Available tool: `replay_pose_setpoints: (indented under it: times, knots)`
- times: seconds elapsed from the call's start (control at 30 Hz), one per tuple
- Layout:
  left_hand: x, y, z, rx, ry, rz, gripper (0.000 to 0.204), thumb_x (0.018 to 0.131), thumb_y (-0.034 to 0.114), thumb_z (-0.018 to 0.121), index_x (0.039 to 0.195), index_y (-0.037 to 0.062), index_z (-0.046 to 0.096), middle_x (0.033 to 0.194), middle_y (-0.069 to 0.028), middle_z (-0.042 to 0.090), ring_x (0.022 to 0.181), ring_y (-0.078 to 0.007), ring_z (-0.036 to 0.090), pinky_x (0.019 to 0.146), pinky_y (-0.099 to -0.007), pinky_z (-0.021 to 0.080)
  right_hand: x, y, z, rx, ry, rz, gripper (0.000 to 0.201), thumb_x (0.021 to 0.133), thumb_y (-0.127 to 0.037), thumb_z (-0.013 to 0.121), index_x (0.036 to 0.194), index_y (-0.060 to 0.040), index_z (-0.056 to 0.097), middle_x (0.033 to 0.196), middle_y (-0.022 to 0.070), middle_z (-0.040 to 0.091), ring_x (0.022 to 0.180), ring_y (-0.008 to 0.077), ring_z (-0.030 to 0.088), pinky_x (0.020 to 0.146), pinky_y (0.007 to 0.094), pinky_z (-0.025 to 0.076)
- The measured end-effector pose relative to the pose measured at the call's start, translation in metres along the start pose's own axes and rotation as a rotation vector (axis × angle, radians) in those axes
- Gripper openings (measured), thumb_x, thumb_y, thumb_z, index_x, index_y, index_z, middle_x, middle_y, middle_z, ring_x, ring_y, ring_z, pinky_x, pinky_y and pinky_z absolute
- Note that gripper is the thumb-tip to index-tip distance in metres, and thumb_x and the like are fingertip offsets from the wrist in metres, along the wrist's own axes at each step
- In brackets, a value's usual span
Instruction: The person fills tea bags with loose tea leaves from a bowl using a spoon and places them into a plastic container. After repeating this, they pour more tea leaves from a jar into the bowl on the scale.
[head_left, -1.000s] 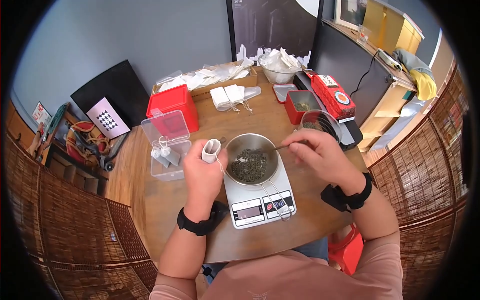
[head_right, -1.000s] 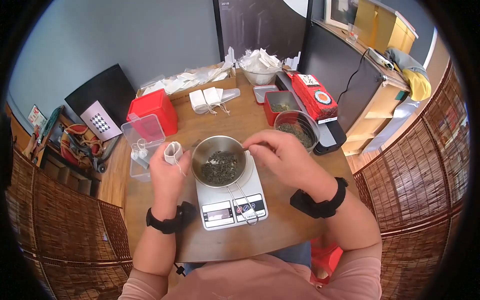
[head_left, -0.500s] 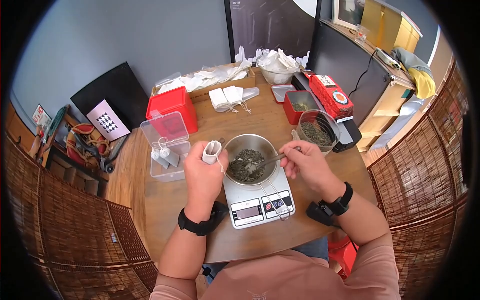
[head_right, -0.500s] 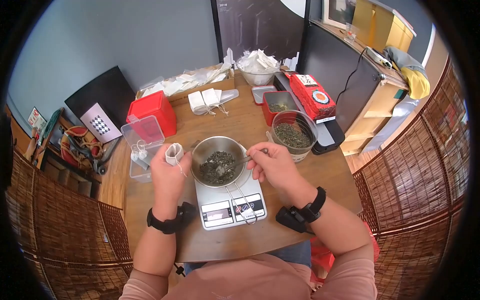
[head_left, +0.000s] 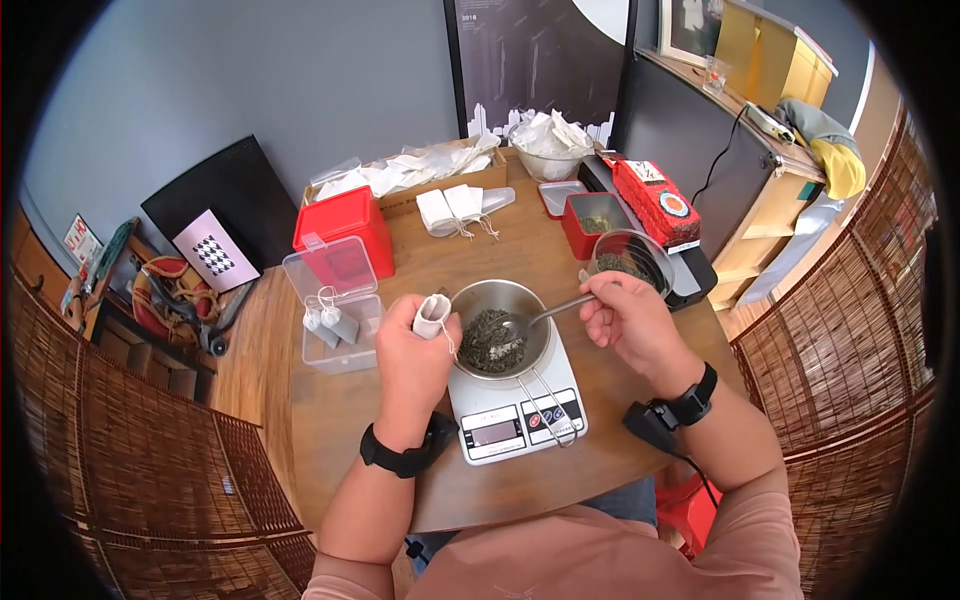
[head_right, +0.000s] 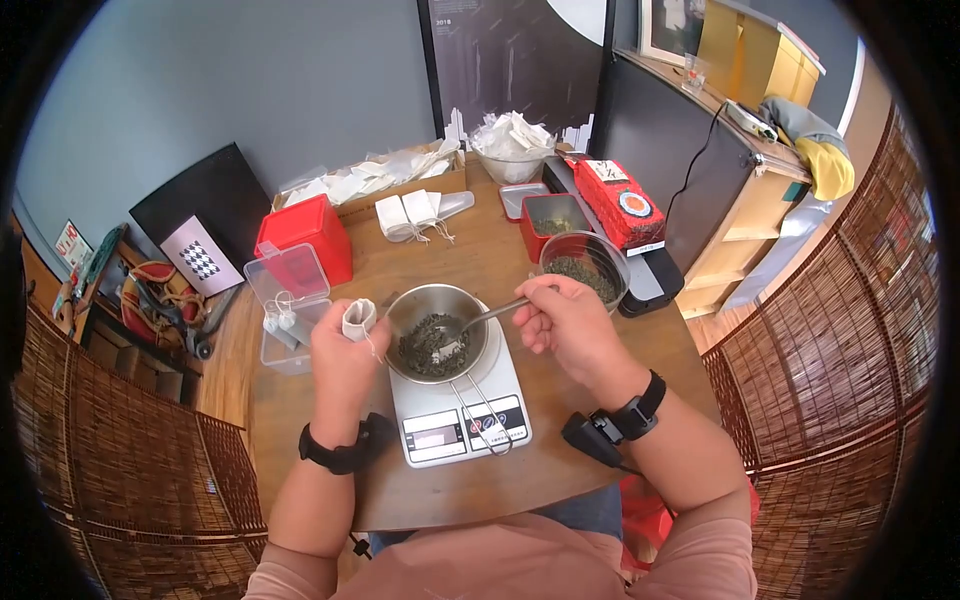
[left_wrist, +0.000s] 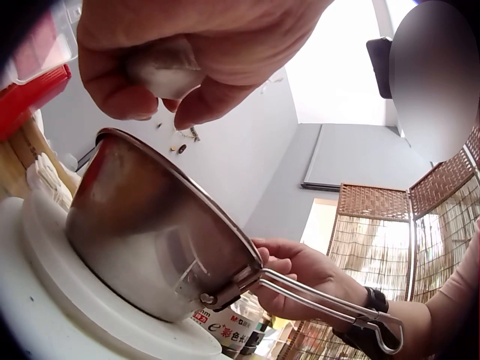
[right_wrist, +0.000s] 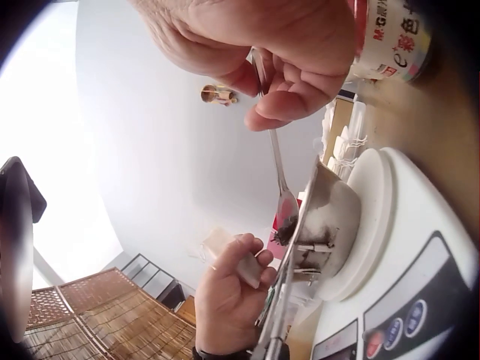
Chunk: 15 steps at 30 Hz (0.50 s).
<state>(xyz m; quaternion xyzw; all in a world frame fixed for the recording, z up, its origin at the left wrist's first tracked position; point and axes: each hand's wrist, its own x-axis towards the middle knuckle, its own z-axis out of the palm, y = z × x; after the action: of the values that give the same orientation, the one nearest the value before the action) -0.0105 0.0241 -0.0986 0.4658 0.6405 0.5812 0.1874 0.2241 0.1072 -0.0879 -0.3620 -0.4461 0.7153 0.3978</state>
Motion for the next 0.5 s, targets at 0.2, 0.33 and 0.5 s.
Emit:
replay_pose_setpoints:
  times: [0.2, 0.33, 0.5]
  knots:
    - [-0.003, 0.005, 0.005, 0.023, 0.008, 0.005, 0.014, 0.071, 0.005, 0.068, 0.075, -0.0019, 0.056, 0.074, -0.0106, 0.057, 0.069, -0.0205, 0.055, 0.064, -0.0314, 0.044, -0.002, -0.033, 0.007, 0.029, -0.026, -0.093, 0.016, 0.093, -0.017, 0.050, 0.094, -0.0029, 0.056, 0.071, 0.0060, 0.061, 0.051, 0.0114, 0.057, 0.044, 0.0214, 0.044]
    - [-0.002, 0.001, 0.011, 0.042, 0.032, 0.033, 0.013, 0.069, 0.003, 0.067, 0.074, -0.0016, 0.056, 0.076, -0.0132, 0.058, 0.070, -0.0250, 0.056, 0.064, -0.0329, 0.045, -0.004, -0.054, 0.016, 0.054, -0.075, -0.160, 0.015, 0.094, -0.016, 0.049, 0.095, -0.0022, 0.055, 0.071, 0.0063, 0.061, 0.051, 0.0115, 0.057, 0.043, 0.0220, 0.044]
    - [-0.001, 0.002, 0.015, 0.103, 0.052, 0.088, 0.012, 0.067, 0.002, 0.066, 0.075, -0.0011, 0.057, 0.077, -0.0146, 0.058, 0.072, -0.0304, 0.057, 0.065, -0.0363, 0.045, -0.004, -0.068, 0.031, 0.028, -0.122, -0.199, 0.016, 0.094, -0.017, 0.050, 0.095, -0.0021, 0.055, 0.071, 0.0065, 0.061, 0.052, 0.0114, 0.058, 0.043, 0.0217, 0.044]
